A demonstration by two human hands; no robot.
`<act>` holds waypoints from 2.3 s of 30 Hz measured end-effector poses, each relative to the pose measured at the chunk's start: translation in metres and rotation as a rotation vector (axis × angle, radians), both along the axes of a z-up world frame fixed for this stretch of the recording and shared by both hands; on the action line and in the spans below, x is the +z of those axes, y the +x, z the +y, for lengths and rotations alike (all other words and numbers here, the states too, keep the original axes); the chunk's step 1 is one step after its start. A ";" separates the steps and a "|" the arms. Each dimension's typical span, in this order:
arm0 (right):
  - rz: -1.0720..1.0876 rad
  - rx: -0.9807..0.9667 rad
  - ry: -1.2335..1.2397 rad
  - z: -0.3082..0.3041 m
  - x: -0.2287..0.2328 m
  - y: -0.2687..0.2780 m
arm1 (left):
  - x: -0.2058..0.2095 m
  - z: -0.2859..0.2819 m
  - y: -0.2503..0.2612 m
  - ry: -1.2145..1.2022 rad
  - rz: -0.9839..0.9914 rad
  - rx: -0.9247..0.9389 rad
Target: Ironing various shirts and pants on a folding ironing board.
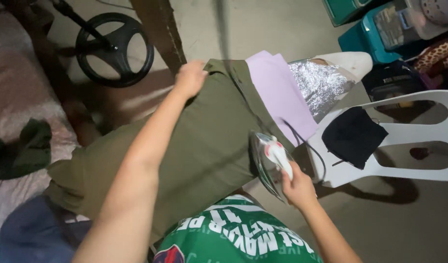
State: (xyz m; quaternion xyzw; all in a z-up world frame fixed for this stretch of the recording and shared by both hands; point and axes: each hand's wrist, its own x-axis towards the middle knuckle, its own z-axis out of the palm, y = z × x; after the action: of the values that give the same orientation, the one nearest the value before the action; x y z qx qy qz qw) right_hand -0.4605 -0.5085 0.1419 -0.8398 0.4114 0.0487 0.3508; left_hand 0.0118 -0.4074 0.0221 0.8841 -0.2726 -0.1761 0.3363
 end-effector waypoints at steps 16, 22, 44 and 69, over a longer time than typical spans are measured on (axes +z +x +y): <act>-0.176 -0.032 -0.134 -0.039 -0.018 0.167 | -0.039 -0.077 0.034 0.182 0.076 -0.270; -0.281 -0.052 -0.130 -0.059 -0.020 0.215 | -0.057 -0.058 0.034 0.149 0.339 -0.195; -0.189 -0.059 -0.147 -0.027 -0.038 0.043 | -0.013 -0.037 -0.036 0.225 -0.188 -0.028; -0.174 0.539 0.102 -0.100 -0.033 0.079 | -0.005 0.422 -0.178 0.291 -0.253 1.176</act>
State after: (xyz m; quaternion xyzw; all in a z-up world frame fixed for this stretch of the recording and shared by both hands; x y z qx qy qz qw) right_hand -0.3810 -0.6084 0.1088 -0.9012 0.1388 0.0886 0.4010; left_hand -0.1660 0.0150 0.0168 0.9372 0.2493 0.1095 0.2179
